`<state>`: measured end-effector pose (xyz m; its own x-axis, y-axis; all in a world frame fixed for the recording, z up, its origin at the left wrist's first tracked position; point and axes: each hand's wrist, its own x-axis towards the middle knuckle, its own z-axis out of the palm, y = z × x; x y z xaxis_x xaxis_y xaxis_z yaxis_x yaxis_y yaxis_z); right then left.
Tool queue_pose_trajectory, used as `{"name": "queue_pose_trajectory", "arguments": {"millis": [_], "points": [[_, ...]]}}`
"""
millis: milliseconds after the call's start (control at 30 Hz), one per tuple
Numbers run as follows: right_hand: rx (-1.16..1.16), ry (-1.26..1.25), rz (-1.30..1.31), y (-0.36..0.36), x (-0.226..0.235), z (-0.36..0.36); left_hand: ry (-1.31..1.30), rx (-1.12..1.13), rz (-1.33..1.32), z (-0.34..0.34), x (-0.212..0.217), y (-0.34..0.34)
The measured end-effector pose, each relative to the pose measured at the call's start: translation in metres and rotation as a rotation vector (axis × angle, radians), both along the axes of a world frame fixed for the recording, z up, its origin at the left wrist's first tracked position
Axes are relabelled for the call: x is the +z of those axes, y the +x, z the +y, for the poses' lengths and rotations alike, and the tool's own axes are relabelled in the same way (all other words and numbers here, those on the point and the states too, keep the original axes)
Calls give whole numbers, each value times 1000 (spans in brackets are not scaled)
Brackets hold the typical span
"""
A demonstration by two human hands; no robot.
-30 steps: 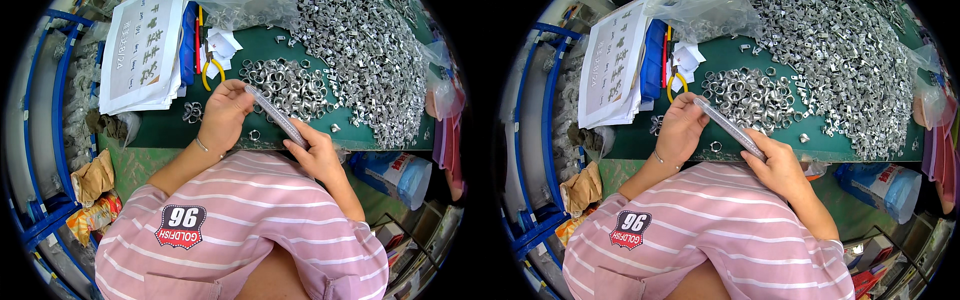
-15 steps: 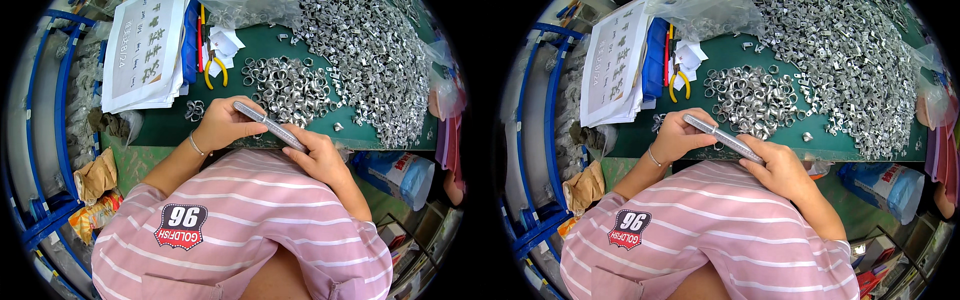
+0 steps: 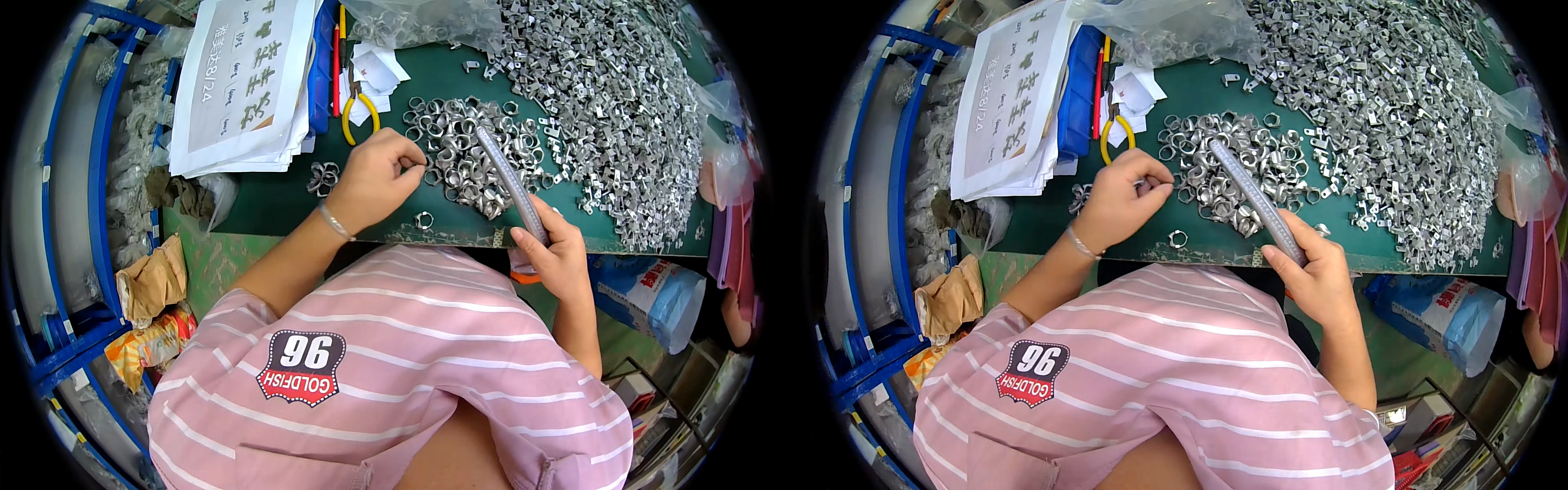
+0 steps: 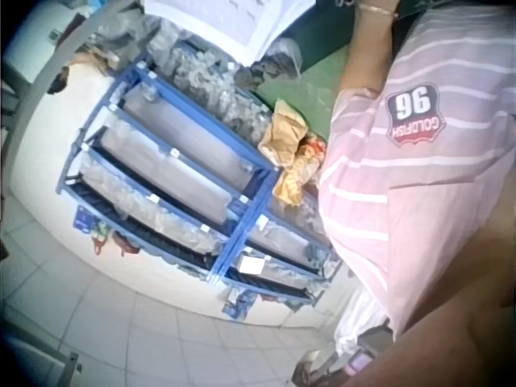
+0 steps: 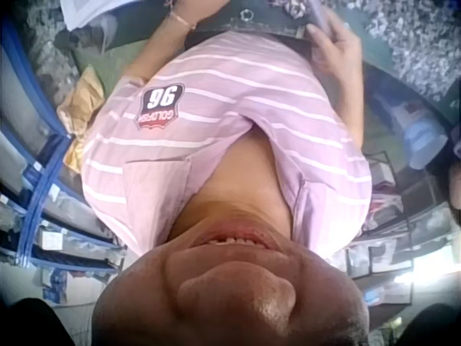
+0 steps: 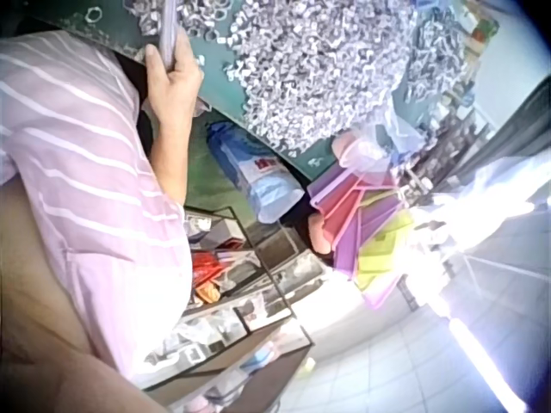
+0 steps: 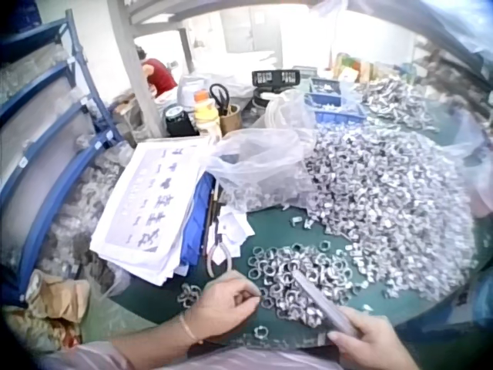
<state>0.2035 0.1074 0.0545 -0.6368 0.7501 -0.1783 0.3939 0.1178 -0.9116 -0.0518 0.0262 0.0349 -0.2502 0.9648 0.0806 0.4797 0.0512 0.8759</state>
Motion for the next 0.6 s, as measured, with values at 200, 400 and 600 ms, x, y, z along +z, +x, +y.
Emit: {"name": "queue_pose_trajectory", "arguments": {"millis": [200, 400, 600], "points": [[13, -37, -51, 0, 4, -6, 33, -62, 291, 4, -22, -3], [12, -84, 6, -4, 2, -6, 79, -36, -546, 0, -2, 1], [69, -60, -15, -11, 5, -8, -11, -94, -1545, -3, 13, 5]]}}
